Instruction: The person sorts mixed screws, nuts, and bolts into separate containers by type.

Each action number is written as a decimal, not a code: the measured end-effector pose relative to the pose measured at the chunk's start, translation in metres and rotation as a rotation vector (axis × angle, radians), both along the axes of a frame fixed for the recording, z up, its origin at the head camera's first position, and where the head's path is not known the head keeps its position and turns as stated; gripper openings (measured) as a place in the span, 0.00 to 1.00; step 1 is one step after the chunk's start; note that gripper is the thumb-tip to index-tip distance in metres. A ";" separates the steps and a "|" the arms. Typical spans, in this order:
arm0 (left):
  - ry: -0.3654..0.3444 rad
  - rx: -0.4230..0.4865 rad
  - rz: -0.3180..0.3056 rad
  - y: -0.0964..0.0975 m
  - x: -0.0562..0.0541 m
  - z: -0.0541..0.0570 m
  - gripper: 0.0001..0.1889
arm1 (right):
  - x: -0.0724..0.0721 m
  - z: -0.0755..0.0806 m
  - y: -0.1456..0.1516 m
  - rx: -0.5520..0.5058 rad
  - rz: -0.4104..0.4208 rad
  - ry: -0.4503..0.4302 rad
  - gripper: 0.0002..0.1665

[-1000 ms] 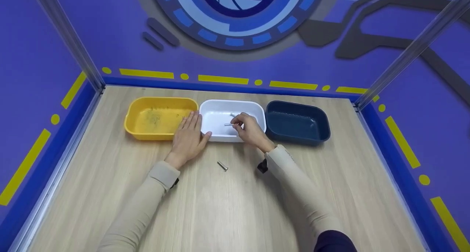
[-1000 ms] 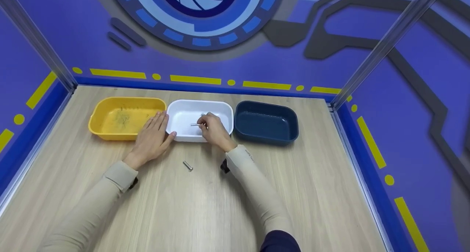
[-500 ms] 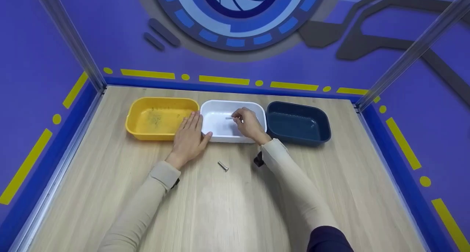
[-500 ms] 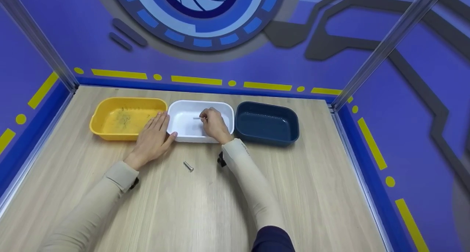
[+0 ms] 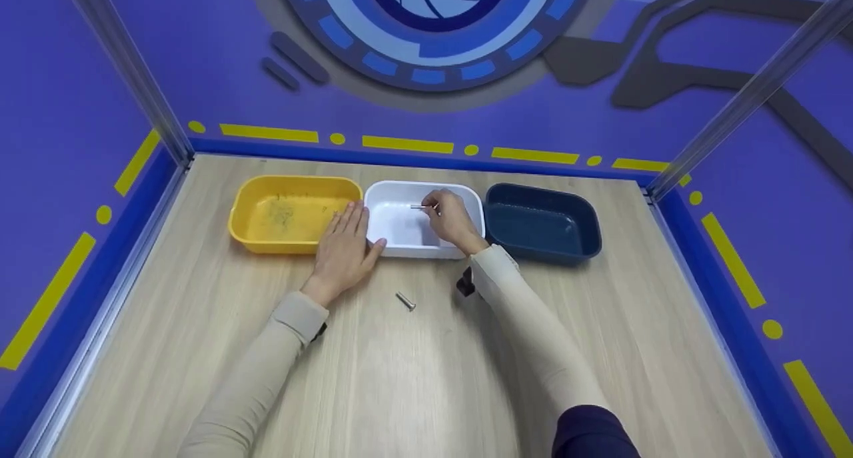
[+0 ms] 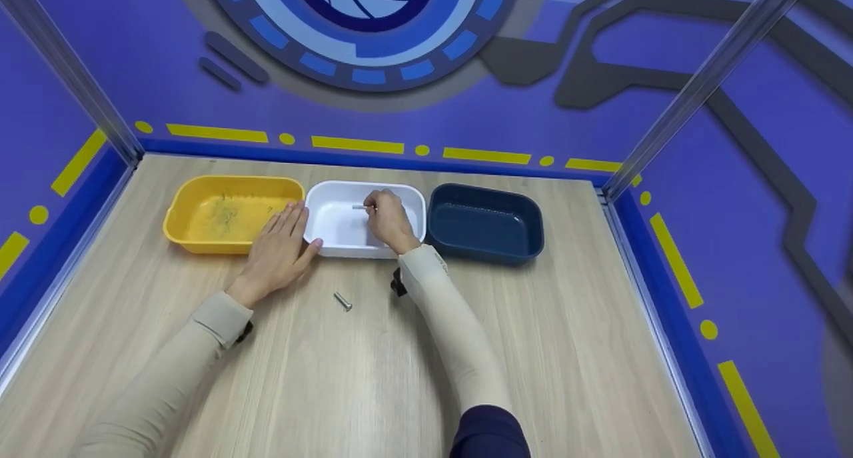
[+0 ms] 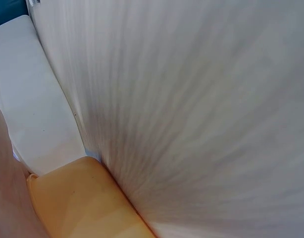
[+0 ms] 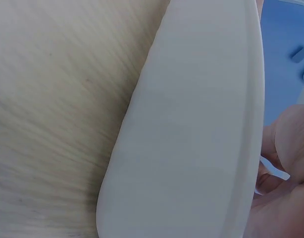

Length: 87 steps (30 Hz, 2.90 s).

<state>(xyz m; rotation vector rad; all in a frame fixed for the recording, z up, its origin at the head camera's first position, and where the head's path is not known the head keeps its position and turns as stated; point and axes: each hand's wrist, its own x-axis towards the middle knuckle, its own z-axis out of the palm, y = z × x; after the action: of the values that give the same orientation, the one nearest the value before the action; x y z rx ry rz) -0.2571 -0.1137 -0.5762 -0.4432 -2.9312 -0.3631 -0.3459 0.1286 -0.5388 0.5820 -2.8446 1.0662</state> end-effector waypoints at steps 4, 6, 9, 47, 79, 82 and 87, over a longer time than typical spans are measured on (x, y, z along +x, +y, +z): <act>0.005 0.007 -0.002 0.000 0.001 0.001 0.43 | 0.000 0.000 0.001 -0.015 -0.002 -0.007 0.08; 0.013 0.014 -0.004 0.000 0.001 0.000 0.43 | 0.001 0.000 0.002 -0.024 -0.001 -0.007 0.09; 0.018 0.022 -0.007 0.000 0.002 0.000 0.43 | 0.001 0.000 0.002 -0.032 0.003 -0.003 0.10; 0.019 0.029 -0.001 0.001 0.003 0.000 0.43 | 0.050 0.010 0.015 -0.175 0.099 0.123 0.10; -0.011 0.077 -0.005 -0.001 0.006 0.001 0.43 | 0.108 -0.010 0.024 -0.220 0.123 0.117 0.11; -0.016 0.086 -0.003 -0.001 0.006 0.002 0.43 | 0.114 -0.012 0.024 -0.241 0.126 0.102 0.12; -0.005 0.083 0.003 0.000 0.006 0.002 0.43 | 0.122 -0.018 0.025 -0.263 0.144 0.065 0.14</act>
<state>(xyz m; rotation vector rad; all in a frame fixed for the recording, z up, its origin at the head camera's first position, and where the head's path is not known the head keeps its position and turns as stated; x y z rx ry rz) -0.2512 -0.1133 -0.5744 -0.4268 -2.9080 -0.4842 -0.2244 0.1538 -0.5568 0.7896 -2.5806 1.3874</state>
